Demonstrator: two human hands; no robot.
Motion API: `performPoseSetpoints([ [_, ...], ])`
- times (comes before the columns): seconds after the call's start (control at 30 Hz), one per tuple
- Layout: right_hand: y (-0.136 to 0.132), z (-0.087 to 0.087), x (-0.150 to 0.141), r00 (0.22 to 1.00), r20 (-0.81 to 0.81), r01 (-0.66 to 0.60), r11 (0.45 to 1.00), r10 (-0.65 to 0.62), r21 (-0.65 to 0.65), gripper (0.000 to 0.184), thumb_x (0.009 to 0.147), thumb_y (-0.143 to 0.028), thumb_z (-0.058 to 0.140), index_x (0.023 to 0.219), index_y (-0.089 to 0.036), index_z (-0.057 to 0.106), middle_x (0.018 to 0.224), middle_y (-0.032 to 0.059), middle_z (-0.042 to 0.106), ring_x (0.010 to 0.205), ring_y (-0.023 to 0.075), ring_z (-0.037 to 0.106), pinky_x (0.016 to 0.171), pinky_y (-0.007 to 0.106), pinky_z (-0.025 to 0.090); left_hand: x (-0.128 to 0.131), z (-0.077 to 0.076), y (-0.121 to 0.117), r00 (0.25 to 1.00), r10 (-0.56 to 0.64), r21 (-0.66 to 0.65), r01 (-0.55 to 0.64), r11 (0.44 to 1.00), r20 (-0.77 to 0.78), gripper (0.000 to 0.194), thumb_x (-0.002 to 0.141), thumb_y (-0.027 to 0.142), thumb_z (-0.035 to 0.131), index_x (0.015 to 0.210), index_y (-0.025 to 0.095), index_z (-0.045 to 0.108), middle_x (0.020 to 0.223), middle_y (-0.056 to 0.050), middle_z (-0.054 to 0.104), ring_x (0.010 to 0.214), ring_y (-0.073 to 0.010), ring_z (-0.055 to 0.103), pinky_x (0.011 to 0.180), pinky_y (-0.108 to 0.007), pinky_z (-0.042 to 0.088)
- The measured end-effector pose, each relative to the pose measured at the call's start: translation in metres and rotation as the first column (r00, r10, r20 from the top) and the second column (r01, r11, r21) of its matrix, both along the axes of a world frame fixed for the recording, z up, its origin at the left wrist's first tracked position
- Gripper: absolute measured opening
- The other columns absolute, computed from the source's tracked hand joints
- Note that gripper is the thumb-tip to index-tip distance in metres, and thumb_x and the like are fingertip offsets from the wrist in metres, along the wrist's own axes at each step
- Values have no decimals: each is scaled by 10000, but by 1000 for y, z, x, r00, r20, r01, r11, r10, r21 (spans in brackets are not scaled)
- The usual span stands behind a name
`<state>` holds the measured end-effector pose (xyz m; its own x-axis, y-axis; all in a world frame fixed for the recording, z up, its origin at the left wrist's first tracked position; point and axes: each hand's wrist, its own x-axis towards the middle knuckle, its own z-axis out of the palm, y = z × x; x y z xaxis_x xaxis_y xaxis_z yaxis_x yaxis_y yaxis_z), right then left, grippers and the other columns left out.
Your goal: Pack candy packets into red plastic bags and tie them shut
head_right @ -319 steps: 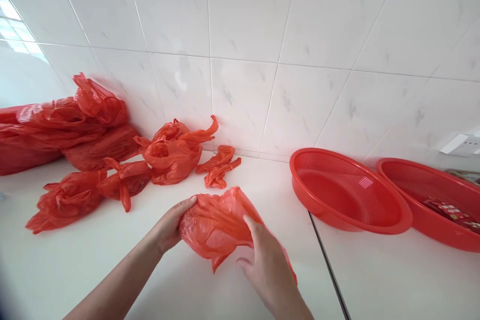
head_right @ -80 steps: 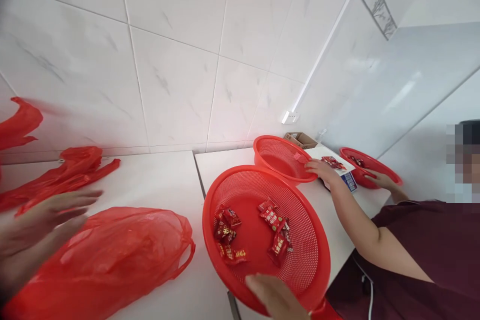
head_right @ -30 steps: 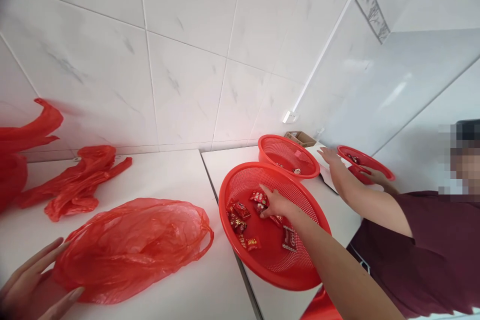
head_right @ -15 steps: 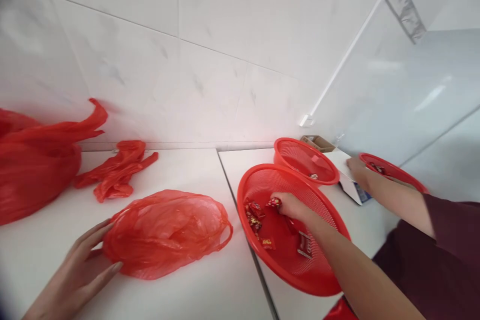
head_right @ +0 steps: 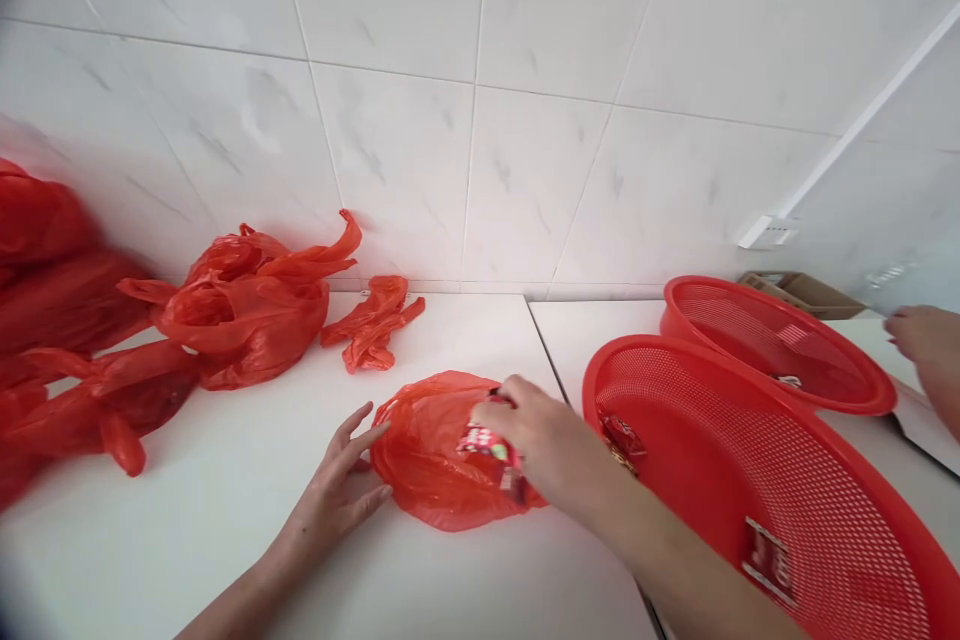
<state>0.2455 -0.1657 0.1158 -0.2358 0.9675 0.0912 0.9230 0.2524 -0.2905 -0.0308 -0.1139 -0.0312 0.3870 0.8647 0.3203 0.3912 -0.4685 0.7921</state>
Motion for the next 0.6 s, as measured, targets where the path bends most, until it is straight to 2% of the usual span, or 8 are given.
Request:
performPoseSetpoints([
  [0.03, 5, -11, -13, 997, 57, -45, 999, 45, 0, 358, 792, -67, 439, 968, -305, 641, 960, 4, 572, 732, 118, 573, 552, 190, 401, 0, -1, 1, 1000, -16, 36, 17, 999, -15, 540, 823, 251, 602, 1311, 405, 431, 1509, -37, 165, 1250, -277, 435, 908, -393, 516],
  [0.1, 15, -30, -25, 987, 121, -105, 994, 106, -15, 472, 773, -8, 405, 1085, -302, 604, 1029, 33, 550, 802, 138, 566, 605, 208, 413, 0, -4, 1, 996, -63, 78, 68, 995, -55, 519, 815, 210, 595, 1283, 394, 470, 1489, -33, 211, 1260, -279, 430, 943, -403, 501],
  [0.17, 18, -38, -23, 989, 108, -98, 995, 99, -20, 606, 760, 7, 414, 1256, -331, 501, 1173, 55, 515, 935, 168, 558, 696, 240, 446, 0, -6, 2, 991, -102, 79, 109, 991, -91, 503, 815, 182, 579, 1268, 381, 489, 1472, -34, 248, 1267, -276, 428, 959, -402, 494],
  [0.27, 8, -28, -7, 998, -8, -59, 996, 59, -73, 671, 781, -88, 505, 1379, -350, 351, 1332, 43, 452, 1133, 202, 497, 885, 315, 449, 1, -5, 1, 988, -104, 65, 113, 992, -117, 522, 804, 158, 580, 1275, 361, 481, 1466, -46, 259, 1285, -278, 412, 992, -413, 472],
  [0.33, -6, -18, 2, 998, -69, -21, 994, 14, -110, 600, 808, -159, 518, 1362, -344, 377, 1341, 21, 469, 1179, 194, 480, 955, 337, 427, 2, -3, 1, 988, -97, 61, 105, 993, -124, 538, 792, 140, 582, 1276, 351, 477, 1465, -49, 259, 1302, -278, 390, 1026, -424, 441],
  [0.4, -20, -17, 3, 994, -101, 30, 992, -43, -125, 487, 836, -186, 489, 1299, -337, 459, 1285, 5, 534, 1150, 182, 516, 970, 342, 425, 4, 0, 0, 987, -99, 47, 105, 993, -124, 542, 787, 126, 577, 1273, 342, 473, 1463, -52, 256, 1306, -271, 385, 1040, -424, 426],
  [0.5, -34, -41, -11, 990, -119, 57, 984, -78, -172, 412, 832, -179, 487, 1219, -307, 545, 1180, 18, 615, 1061, 194, 583, 929, 355, 462, 4, 3, -1, 989, -83, 23, 87, 996, -120, 529, 780, 130, 587, 1259, 324, 474, 1449, -69, 275, 1291, -273, 402, 1023, -426, 442],
  [0.6, -36, -82, -34, 992, -46, 110, 985, -117, -134, 553, 743, -195, 611, 1287, -239, 518, 1296, 110, 539, 1155, 284, 527, 945, 438, 450, 3, 4, -2, 990, -55, 16, 57, 998, -131, 521, 787, 173, 605, 1264, 321, 456, 1429, -81, 308, 1286, -274, 408, 1019, -436, 442],
])
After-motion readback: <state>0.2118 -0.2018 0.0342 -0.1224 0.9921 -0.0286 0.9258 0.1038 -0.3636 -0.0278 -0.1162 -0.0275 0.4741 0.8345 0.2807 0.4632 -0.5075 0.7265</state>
